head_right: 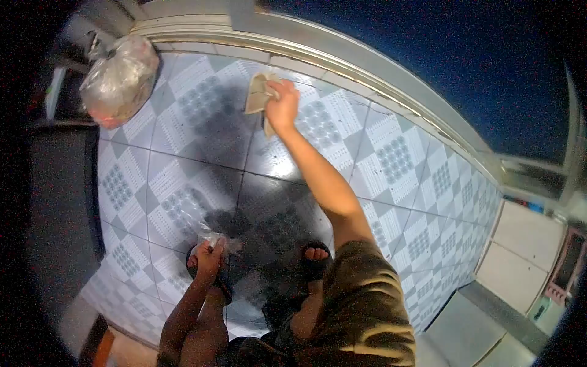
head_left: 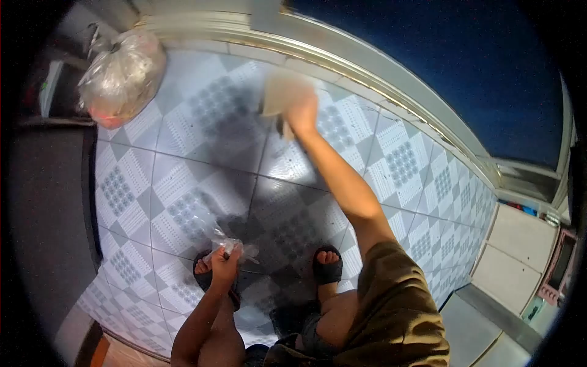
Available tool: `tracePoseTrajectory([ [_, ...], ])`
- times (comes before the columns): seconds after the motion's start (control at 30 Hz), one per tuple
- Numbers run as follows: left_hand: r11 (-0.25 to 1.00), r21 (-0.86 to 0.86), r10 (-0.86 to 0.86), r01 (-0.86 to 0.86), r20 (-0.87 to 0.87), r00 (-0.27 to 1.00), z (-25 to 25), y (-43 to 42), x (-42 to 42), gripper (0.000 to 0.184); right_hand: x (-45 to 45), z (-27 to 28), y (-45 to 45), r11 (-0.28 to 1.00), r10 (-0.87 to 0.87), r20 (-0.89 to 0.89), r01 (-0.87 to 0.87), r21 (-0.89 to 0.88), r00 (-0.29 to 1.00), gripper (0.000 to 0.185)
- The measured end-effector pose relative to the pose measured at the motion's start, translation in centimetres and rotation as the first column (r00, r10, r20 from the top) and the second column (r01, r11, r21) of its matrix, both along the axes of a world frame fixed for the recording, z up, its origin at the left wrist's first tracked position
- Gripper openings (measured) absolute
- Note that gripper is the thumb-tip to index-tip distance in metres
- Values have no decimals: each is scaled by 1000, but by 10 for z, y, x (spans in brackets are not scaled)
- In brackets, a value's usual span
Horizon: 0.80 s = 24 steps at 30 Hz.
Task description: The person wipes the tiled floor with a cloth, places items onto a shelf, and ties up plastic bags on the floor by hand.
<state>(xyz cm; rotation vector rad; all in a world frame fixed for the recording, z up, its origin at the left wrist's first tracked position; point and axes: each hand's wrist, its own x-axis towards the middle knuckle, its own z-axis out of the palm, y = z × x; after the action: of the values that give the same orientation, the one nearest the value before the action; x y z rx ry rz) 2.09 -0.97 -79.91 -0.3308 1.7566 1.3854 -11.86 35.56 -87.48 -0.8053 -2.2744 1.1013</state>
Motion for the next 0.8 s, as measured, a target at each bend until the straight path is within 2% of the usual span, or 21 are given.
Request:
tracePoseTrajectory([
  [0.03,999,37,0,0,2,1000,-2,-3,1,18,13,4,5,998,38,-135,-32,45,990,47],
  [0.1,1000,14,20,-20,37,999,6,-6,-5,18,54,39,13,999,-36,-155,39,13,987,50],
  [0.13,997,50,52,-52,13,999,3,-9,-4,17,79,43,28,986,-77,-176,101,135,981,53],
  [0.2,992,91,92,-91,-12,996,-7,-17,0,17,143,39,73,952,-102,-224,161,262,969,50],
  [0.27,991,122,76,-61,-115,990,-15,-25,5,14,216,25,105,848,-416,-96,423,318,905,48],
  [0.33,992,99,89,-79,-97,991,-7,-22,4,15,292,1,117,744,-483,-86,460,485,871,43],
  [0.37,993,70,100,-94,-83,992,-5,-19,4,18,313,-2,104,740,-612,57,546,393,789,41],
  [0.4,992,79,104,-97,-84,991,-6,-18,5,18,331,-16,90,679,-717,125,645,350,686,41],
  [0.43,987,125,118,-104,-116,986,-8,-16,8,18,352,-45,76,666,-740,310,583,466,597,42],
  [0.47,979,170,135,-109,-149,980,-9,-14,10,18,332,-57,45,534,-837,116,753,385,535,46],
  [0.5,979,171,136,-110,-148,980,-5,-12,9,18,310,-47,14,583,-762,237,478,657,603,49],
  [0.53,989,134,78,-59,-141,987,3,-9,6,19,276,-37,-5,634,-664,152,444,634,732,49],
  [0.57,995,99,15,-2,-130,991,9,-7,6,19,242,-25,-25,703,-606,206,396,591,769,35],
  [0.6,994,105,7,7,-129,992,5,-5,10,19,199,-26,-38,879,-431,-291,471,78,854,49],
  [0.63,991,135,39,-22,-125,991,-2,-3,14,20,172,-24,-51,835,-394,-61,384,394,917,30],
  [0.67,985,163,72,-52,-119,990,-5,-1,17,20,134,-16,-67,911,-390,-180,407,66,903,26],
  [0.7,985,167,72,-52,-120,990,-3,1,15,20,114,-36,-71,846,-384,5,350,402,923,35],
  [0.77,995,99,-7,13,-60,998,3,4,11,18,62,-36,-77,959,-221,-47,226,171,974,53],
  [0.8,995,99,-3,9,-63,998,3,6,11,18,50,-26,-73,960,-217,-51,222,170,975,53],
])
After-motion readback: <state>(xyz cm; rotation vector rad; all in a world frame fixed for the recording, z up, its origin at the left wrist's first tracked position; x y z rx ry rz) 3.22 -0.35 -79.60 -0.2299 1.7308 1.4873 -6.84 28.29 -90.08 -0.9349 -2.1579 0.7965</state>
